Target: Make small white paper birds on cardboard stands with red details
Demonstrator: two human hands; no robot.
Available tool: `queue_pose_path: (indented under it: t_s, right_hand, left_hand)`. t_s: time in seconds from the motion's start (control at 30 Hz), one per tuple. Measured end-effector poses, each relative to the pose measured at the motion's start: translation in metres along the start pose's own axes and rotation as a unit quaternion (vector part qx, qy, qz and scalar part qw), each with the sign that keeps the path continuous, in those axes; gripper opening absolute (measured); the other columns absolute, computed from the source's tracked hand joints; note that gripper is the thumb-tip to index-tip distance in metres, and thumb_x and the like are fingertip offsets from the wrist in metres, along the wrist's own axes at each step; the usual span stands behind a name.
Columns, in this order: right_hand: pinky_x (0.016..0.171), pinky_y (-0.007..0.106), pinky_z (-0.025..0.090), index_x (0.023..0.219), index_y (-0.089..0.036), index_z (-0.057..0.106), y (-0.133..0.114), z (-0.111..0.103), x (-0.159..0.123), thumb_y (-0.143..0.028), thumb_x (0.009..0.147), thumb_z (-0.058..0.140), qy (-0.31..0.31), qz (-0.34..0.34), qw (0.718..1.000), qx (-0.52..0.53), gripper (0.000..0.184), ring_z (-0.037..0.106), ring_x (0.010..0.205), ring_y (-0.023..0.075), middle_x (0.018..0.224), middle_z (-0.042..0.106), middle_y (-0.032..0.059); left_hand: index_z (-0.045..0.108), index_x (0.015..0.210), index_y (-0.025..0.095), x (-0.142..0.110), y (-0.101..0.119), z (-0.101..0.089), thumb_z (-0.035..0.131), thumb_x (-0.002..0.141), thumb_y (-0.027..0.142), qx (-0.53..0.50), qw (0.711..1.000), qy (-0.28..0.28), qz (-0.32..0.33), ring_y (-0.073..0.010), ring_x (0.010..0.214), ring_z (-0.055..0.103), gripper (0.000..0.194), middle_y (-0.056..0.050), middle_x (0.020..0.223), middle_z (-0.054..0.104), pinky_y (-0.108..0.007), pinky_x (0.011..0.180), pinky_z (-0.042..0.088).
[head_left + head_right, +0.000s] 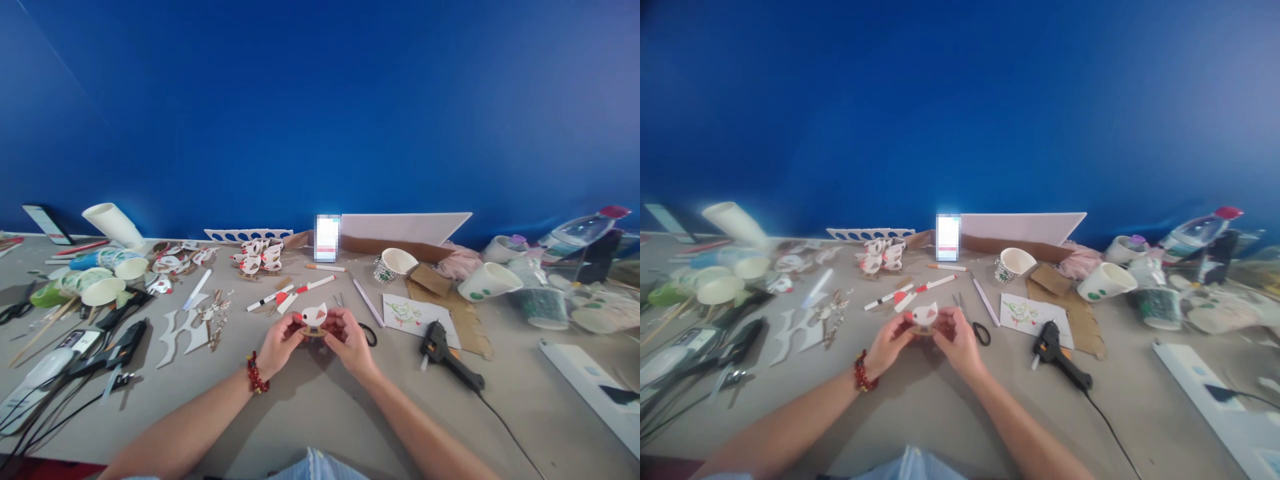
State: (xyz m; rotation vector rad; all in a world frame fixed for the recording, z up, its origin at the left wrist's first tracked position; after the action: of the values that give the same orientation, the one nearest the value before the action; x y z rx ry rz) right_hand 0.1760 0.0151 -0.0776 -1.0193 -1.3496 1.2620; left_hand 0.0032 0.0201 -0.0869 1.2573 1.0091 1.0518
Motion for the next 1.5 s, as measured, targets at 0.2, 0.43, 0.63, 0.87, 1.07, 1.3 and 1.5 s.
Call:
queue_pose_path:
  t_s: [0.2, 0.43, 0.63, 0.87, 1.07, 1.3, 1.5]
  right_hand:
    - [0.065, 0.028, 0.051, 0.095, -0.021, 0.057, 0.009, -0.002, 0.001, -0.025, 0.081, 0.063, -0.024, -0.002, 0.999, -0.028, 0.016, 0.061, 0.073, 0.0164, 0.083, 0.062, 0.0022]
    - [0.065, 0.028, 0.05, 0.089, -0.02, 0.058, 0.009, -0.004, 0.002, -0.032, 0.081, 0.066, -0.012, 0.01, 0.999, -0.043, 0.017, 0.06, 0.069, 0.0159, 0.078, 0.062, 0.0011]
    - [0.064, 0.028, 0.05, 0.09, -0.021, 0.06, 0.01, -0.001, 0.0, -0.031, 0.084, 0.063, -0.024, -0.003, 0.994, -0.107, 0.012, 0.061, 0.067, 0.0166, 0.077, 0.064, 0.0012]
    - [0.073, 0.03, 0.05, 0.094, -0.021, 0.06, -0.002, 0.0, -0.004, -0.018, 0.08, 0.056, -0.048, -0.032, 0.992, -0.115, 0.015, 0.062, 0.077, 0.0188, 0.085, 0.066, 0.0027]
    - [0.085, 0.035, 0.05, 0.107, -0.022, 0.06, -0.016, -0.003, -0.004, -0.03, 0.086, 0.058, -0.018, -0.055, 0.997, -0.052, 0.022, 0.062, 0.094, 0.0232, 0.1, 0.065, 0.0071]
    - [0.069, 0.029, 0.049, 0.089, -0.021, 0.062, -0.008, -0.005, -0.002, -0.039, 0.091, 0.058, 0.037, -0.036, 0.995, -0.089, 0.019, 0.061, 0.076, 0.0197, 0.082, 0.064, 0.0044]
    - [0.068, 0.029, 0.047, 0.088, -0.021, 0.064, -0.014, -0.004, -0.002, -0.034, 0.091, 0.057, 0.028, -0.082, 0.987, -0.138, 0.014, 0.06, 0.076, 0.0195, 0.084, 0.065, 0.0047]
  left_hand:
    - [0.06, 0.089, 0.018, 0.001, 0.007, 0.002, 0.064, 0.083, 0.036, 0.0, 1.0, -0.003, 0.018, -0.0171, 0.077, 0.063, 0.02, -0.003, 0.085, 0.066, -0.029, 0.071, 0.053]
    - [0.059, 0.106, 0.018, -0.003, 0.013, 0.0, 0.062, 0.08, 0.025, -0.058, 0.997, -0.047, 0.016, -0.0199, 0.087, 0.063, 0.028, -0.005, 0.095, 0.067, -0.031, 0.077, 0.051]
    - [0.061, 0.11, 0.019, -0.003, 0.018, 0.001, 0.062, 0.086, 0.036, -0.04, 0.998, -0.044, 0.019, -0.0207, 0.093, 0.062, 0.029, -0.006, 0.103, 0.068, -0.03, 0.082, 0.049]
    - [0.062, 0.1, 0.017, 0.0, 0.008, 0.0, 0.062, 0.086, 0.044, 0.012, 1.0, 0.001, 0.006, -0.0152, 0.073, 0.058, 0.029, -0.002, 0.082, 0.063, -0.025, 0.067, 0.048]
    - [0.062, 0.088, 0.017, -0.002, 0.018, 0.003, 0.06, 0.088, 0.041, 0.08, 0.995, -0.015, 0.065, -0.016, 0.078, 0.057, 0.024, -0.005, 0.089, 0.061, -0.025, 0.069, 0.047]
    - [0.063, 0.087, 0.018, -0.004, 0.02, 0.005, 0.061, 0.087, 0.036, 0.138, 0.985, -0.012, 0.105, -0.0196, 0.088, 0.06, 0.018, -0.007, 0.097, 0.063, -0.029, 0.079, 0.049]
    - [0.059, 0.111, 0.021, -0.006, 0.034, 0.006, 0.065, 0.082, 0.026, 0.174, 0.97, -0.01, 0.168, -0.0239, 0.105, 0.057, 0.03, -0.009, 0.113, 0.061, -0.035, 0.093, 0.046]
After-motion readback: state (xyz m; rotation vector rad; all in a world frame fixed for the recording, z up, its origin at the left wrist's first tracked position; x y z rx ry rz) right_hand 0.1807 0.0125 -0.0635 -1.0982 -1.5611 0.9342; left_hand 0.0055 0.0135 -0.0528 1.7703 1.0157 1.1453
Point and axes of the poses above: each hand's wrist, its own x-axis towards the middle knuckle, its own z-axis out of the palm, y = z × x, the point moved 4 cm from there along x, towards the middle knuckle
